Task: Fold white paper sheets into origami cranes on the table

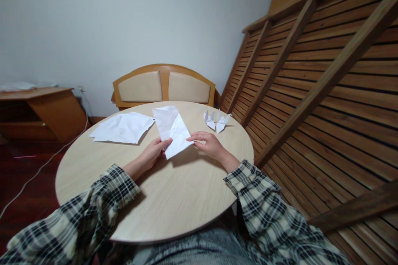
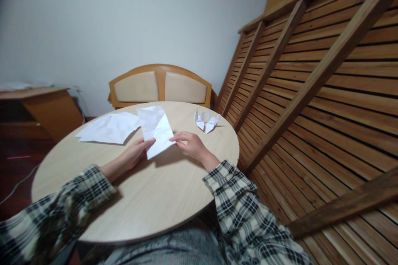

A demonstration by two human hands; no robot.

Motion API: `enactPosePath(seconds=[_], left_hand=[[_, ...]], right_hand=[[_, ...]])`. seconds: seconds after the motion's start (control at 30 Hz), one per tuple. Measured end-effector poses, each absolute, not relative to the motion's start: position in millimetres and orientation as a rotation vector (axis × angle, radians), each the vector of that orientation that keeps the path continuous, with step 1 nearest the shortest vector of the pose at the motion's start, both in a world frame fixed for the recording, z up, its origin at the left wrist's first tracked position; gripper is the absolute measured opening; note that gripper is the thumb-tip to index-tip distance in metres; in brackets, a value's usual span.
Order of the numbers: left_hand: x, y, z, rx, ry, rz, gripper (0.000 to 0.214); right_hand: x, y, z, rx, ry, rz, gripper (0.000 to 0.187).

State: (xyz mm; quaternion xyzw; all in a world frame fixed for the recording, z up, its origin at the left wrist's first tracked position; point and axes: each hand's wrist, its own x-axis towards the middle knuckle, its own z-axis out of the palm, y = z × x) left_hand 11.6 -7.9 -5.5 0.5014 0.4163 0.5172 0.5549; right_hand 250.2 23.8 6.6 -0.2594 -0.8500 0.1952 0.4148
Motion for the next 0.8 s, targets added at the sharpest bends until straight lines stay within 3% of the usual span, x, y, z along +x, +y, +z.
enactPosePath(seconds=[0.47,0.8], left_hand=[[0,0,-2,0.897,0.893,1.289,0.014],[2,1,-4,0.968,0.961,1.312,0.018]], right_hand=[[250,25,8,-0.681,-2.056,0.519,0.021],[248,26,2,-0.694,-2.039,0.684,0.034]])
